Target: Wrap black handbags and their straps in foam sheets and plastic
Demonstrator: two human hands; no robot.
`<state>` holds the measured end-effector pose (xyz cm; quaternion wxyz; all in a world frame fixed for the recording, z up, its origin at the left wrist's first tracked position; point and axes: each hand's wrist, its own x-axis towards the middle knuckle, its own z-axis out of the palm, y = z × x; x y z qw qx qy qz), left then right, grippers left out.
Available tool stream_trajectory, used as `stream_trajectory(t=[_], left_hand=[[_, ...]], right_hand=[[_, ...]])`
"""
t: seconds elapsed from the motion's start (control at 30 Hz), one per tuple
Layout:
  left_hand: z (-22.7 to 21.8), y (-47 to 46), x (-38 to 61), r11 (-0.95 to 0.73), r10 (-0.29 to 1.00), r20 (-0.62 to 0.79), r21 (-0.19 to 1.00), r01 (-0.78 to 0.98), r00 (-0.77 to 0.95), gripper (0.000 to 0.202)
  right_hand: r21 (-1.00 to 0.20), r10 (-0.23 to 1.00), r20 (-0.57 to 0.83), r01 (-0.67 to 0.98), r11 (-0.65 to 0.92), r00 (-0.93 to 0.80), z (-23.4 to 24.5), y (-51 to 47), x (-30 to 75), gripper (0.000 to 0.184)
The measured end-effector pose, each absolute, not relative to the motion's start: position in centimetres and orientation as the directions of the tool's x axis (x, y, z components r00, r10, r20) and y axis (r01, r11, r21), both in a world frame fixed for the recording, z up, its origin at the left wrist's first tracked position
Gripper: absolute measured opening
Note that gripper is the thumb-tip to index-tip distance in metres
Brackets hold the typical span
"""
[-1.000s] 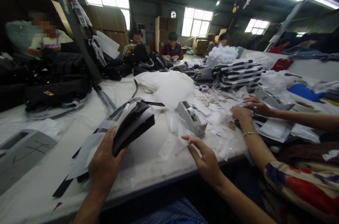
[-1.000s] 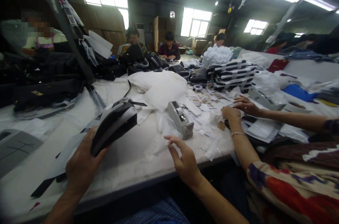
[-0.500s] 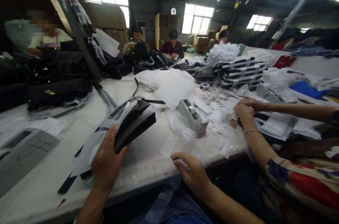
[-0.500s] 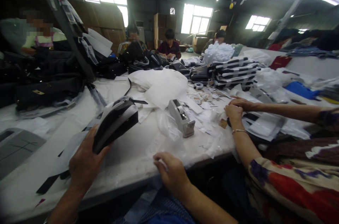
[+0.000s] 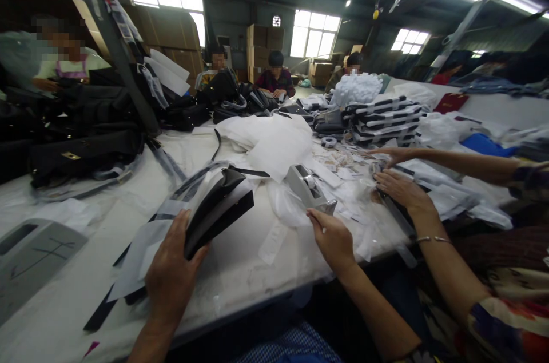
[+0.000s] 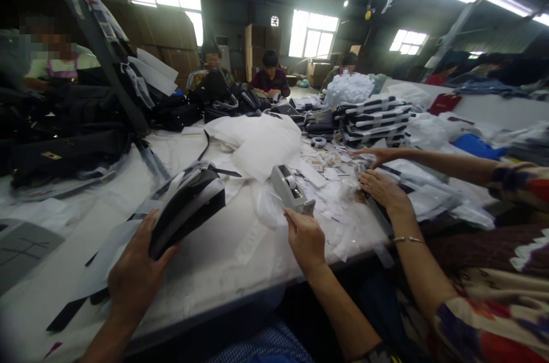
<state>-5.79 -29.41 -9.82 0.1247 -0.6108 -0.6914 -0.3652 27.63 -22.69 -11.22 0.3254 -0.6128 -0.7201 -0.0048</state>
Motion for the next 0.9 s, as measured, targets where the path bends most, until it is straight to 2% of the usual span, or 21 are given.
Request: stream_trajectory(t=[0.07, 0.17, 0.23, 0.3, 0.4, 0.47, 0.53, 0.67, 0.73, 0.83, 0.9], left_hand=[[-9.9, -29.3, -5.8, -0.008, 0.756, 0.614, 0.356, 0.935, -0.227, 0.074], [-9.8, -29.3, -5.9, -0.003, 0.752, 0.614, 0.364, 0.931, -0.238, 0.074], [-9.7, -29.3, -6.0, -0.006, 0.753, 0.613, 0.371, 0.929, -0.240, 0.075], [-9.7, -29.3, -6.1, -0.012, 0.755, 0.612, 0.375, 0.927, -0.237, 0.075], [-9.7, -29.2, -6.3, -0.018, 0.758, 0.610, 0.373, 0.928, -0.230, 0.076], [-9.7, -29.1, -6.4, -0.022, 0.761, 0.608, 0.373, 0.928, -0.226, 0.076], [-9.8, -29.0, -6.5, -0.021, 0.761, 0.607, 0.376, 0.926, -0.229, 0.076], [-9.9, -29.0, -6.6, -0.020, 0.759, 0.607, 0.381, 0.924, -0.234, 0.075], [-9.9, -28.9, -6.6, -0.018, 0.763, 0.601, 0.387, 0.922, -0.238, 0.075], [-9.9, -29.0, -6.6, -0.010, 0.769, 0.589, 0.397, 0.918, -0.247, 0.076], [-9.8, -29.0, -6.7, -0.001, 0.771, 0.582, 0.407, 0.913, -0.258, 0.075]], right_hand=[[-0.360, 0.895, 0.444, 0.906, 0.224, -0.045, -10.4, -22.5, 27.3, 0.031], [-0.233, 0.908, 0.396, 0.941, 0.247, -0.140, -10.2, -22.8, 26.7, 0.038], [-0.178, 0.919, 0.353, 0.952, 0.248, -0.173, -10.3, -23.0, 26.6, 0.029], [-0.199, 0.939, 0.318, 0.960, 0.200, -0.130, -10.1, -22.9, 26.9, 0.023], [-0.274, 0.952, 0.305, 0.958, 0.091, -0.003, -8.7, -22.0, 27.9, 0.026], [-0.293, 0.940, 0.339, 0.954, 0.054, 0.051, -7.3, -21.3, 28.7, 0.026], [-0.303, 0.897, 0.430, 0.952, 0.039, 0.100, -5.7, -20.7, 29.2, 0.026], [-0.414, 0.708, 0.679, 0.897, 0.153, 0.193, -2.7, -21.1, 28.5, 0.030], [-0.479, 0.677, 0.714, 0.830, 0.285, 0.180, -2.2, -22.0, 26.8, 0.030], [-0.645, 0.812, 0.583, 0.628, 0.434, 0.037, -3.6, -22.6, 22.5, 0.027], [-0.819, 0.914, 0.400, 0.421, 0.391, -0.071, -6.0, -21.8, 19.3, 0.026]])
